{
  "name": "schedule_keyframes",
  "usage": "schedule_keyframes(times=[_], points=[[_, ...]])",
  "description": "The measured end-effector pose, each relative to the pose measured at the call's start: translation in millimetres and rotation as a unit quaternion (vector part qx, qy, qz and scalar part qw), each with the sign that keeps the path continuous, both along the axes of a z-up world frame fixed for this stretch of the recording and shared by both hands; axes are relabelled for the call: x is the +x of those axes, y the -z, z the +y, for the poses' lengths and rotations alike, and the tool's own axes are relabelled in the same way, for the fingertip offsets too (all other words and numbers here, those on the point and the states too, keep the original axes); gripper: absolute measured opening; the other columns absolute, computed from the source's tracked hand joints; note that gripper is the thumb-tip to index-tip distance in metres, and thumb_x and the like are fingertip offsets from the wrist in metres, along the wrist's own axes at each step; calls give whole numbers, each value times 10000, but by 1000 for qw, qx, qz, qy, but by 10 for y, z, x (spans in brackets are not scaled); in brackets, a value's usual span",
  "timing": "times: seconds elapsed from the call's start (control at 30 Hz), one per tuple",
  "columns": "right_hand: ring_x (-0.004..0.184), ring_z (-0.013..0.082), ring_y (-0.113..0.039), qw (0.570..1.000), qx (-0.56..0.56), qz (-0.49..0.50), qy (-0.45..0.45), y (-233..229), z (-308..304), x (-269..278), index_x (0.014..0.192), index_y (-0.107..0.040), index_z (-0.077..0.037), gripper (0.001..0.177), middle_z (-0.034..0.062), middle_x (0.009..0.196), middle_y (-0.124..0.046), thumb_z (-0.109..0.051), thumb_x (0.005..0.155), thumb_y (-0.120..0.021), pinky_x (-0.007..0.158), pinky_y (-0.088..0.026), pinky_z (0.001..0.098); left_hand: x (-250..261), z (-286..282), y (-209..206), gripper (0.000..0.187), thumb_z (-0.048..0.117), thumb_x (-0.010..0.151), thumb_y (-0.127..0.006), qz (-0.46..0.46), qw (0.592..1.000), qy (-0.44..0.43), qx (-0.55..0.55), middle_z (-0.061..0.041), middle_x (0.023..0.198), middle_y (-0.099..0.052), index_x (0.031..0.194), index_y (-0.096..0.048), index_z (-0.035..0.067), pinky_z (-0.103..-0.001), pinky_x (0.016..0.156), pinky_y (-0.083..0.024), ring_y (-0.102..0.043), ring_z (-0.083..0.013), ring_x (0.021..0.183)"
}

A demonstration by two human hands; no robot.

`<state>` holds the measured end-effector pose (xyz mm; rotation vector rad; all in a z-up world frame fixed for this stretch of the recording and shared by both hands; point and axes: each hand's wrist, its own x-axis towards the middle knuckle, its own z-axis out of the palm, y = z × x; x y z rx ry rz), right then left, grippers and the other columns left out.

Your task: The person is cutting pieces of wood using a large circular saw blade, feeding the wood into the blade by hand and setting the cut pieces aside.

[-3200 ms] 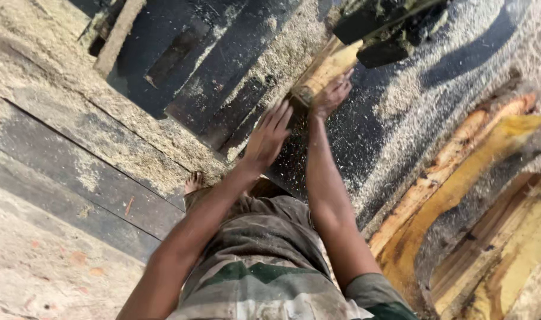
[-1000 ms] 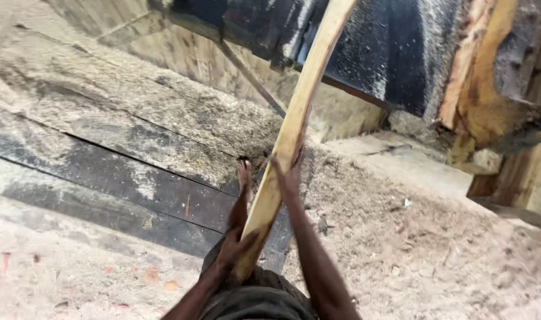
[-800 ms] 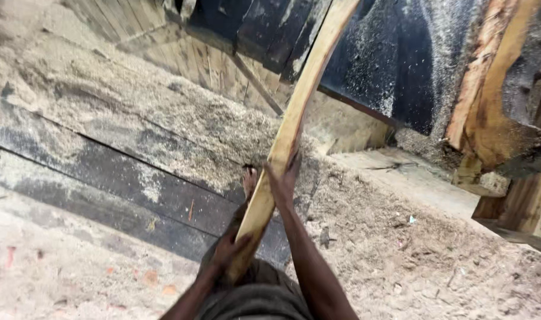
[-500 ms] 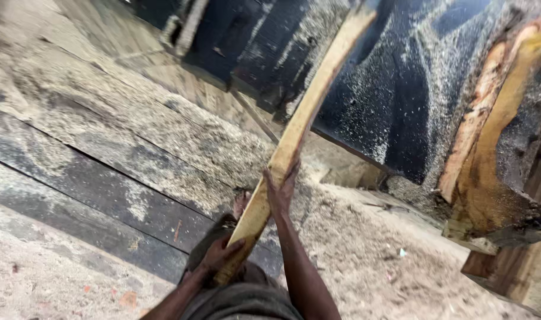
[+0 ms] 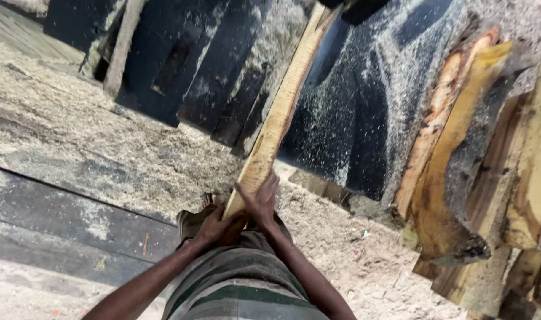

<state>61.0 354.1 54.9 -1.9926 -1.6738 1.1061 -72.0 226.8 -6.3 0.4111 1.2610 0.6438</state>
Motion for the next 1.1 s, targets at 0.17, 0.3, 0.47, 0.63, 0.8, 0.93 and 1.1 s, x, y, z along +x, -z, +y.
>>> schedule_keyframes(times=[0.17,0.3,0.47,0.63,0.8,0.93,1.1], points=[[1172,374,-551,990,135,-29,-13,134,592,-44,1425,-284,100,1098,230,1259,-450,-577,773,-851,944,-596,510,-3,877,-446,1184,737,828,-638,486,738,237,403,-281,1586,-153,1537,-162,-83,-549,1218,-214,-162,-420,1499],[1133,357,-580,993,113,21,17,283,1134,120,1391,-344,63,972,213,1231,-470,-505,774,-835,907,-588,502,148,1508,-500,1202,727,895,-543,497,717,203,444,-309,1688,-15,1590,-5,-94,-515,1295,0,15,-415,1590],[1107,361,-594,994,93,53,38,582,2143,230,1357,-352,92,990,241,1250,-464,-572,734,-742,857,-635,477,217,2456,-459,1202,676,904,-569,538,664,221,470,-343,1673,-1,1572,2,-145,-523,1287,-5,18,-443,1579],[1274,493,-503,974,186,-127,-21,1207,2728,300,1505,-199,204,1283,387,1423,-394,-669,789,-806,1080,-482,513,314,3034,-531,1290,685,821,-674,526,702,277,393,-301,1690,-2,1576,-4,-118,-493,1306,14,33,-397,1595],[1284,492,-472,981,139,-132,-24,735,2975,421,1525,-155,164,1397,380,1407,-389,-765,703,-798,1036,-497,521,491,2955,-933,1385,746,765,-705,558,723,298,276,-231,1716,100,1621,74,-13,-508,1278,59,104,-361,1598],[1257,426,-486,989,61,-120,-67,463,2192,368,1491,-190,155,1354,329,1366,-411,-787,682,-730,1002,-532,507,555,2247,-800,1409,719,696,-750,574,715,203,344,-261,1649,102,1571,75,-17,-552,1274,29,88,-401,1548],[1299,504,-416,979,143,-141,-45,864,1164,208,1497,-302,171,1052,390,1404,-390,-733,1007,-523,1145,-373,569,610,1912,-420,1126,365,953,-774,758,495,239,353,-296,1711,-11,1640,15,-53,-501,1355,-52,-35,-431,1616]])
